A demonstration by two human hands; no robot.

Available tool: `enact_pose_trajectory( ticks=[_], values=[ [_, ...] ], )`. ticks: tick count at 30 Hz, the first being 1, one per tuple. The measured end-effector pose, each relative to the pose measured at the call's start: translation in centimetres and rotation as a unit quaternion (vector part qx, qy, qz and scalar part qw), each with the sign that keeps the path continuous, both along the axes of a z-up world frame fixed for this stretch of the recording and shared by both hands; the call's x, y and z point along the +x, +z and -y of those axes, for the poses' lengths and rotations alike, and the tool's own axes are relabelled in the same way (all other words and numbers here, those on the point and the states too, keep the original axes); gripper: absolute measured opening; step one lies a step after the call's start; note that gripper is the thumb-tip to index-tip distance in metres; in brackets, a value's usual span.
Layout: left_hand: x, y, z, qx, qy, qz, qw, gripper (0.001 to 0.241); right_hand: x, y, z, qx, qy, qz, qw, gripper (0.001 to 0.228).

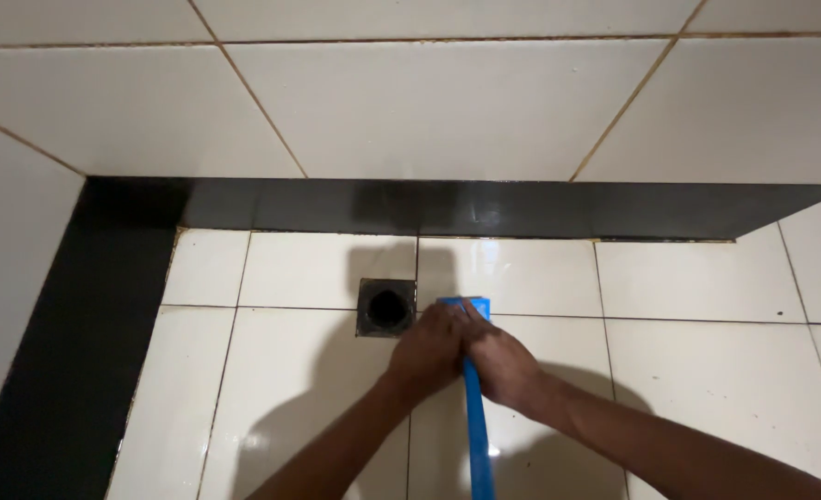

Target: The person uses a blue scrub brush to clean the white tiled floor of a bathroom. They scrub the area around a square floor drain and along the black skirting tiles at the base of the wall, moving the brush back and forth to clean the surface.

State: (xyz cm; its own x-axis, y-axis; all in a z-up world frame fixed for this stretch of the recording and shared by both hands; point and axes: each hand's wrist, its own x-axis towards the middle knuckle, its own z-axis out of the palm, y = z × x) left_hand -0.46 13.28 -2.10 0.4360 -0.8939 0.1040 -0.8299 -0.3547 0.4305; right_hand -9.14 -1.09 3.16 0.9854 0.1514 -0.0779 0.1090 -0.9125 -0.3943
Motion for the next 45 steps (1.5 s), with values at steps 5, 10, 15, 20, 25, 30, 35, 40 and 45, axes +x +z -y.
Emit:
enact_pose_trajectory(
  ticks=[5, 10, 15, 20, 25, 30, 35, 40, 45],
  values=[
    [0.9, -0.1, 1.0, -0.071, 0.012, 0.041, 0.997, 0.052, 1.7, -0.6, 0.9, 0.022, -0.02, -0.037, 0.999, 0.042],
    [4.8, 0.4, 3.2, -0.068, 0.032, 0.022, 0.997, 0.044, 5.9, -2.5, 3.1, -0.007, -0.025, -0.008, 1.0, 0.044],
    [6.7, 1.1, 3.8, -0.137, 0.073, 0.013, 0.988, 0.035, 7.7, -2.6, 3.8, 0.096, -0.012, 0.152, 0.984, 0.035],
    [3.4, 4.1, 2.1, -0.151, 0.049, -0.054, 0.986, 0.043, 4.9, 0.3, 1.2, 0.056, -0.042, 0.052, 0.996, 0.05],
    [-1.1, 3.9, -0.7, -0.037, 0.054, -0.149, 0.987, 0.026, -0.9, -2.2, -0.2, 0.046, -0.044, -0.065, 0.996, 0.059],
    [-0.7, 2.2, -0.6, -0.146, 0.019, -0.119, 0.982, 0.029, -0.4, -2.3, 0.3, 0.055, -0.007, -0.021, 0.998, 0.049],
    [3.3, 0.1, 2.3, -0.133, 0.057, -0.057, 0.988, 0.041, 4.4, -4.5, 2.3, -0.041, -0.041, -0.058, 0.997, 0.053],
    [6.5, 3.6, 4.3, -0.058, 0.131, -0.108, 0.984, 0.034, 8.7, -4.2, 3.6, -0.034, -0.02, 0.087, 0.995, 0.064],
    [6.2, 3.0, 3.0, -0.184, 0.082, -0.095, 0.975, 0.036, 7.7, -7.8, 2.7, 0.024, -0.047, 0.045, 0.998, 0.052]
  ],
)
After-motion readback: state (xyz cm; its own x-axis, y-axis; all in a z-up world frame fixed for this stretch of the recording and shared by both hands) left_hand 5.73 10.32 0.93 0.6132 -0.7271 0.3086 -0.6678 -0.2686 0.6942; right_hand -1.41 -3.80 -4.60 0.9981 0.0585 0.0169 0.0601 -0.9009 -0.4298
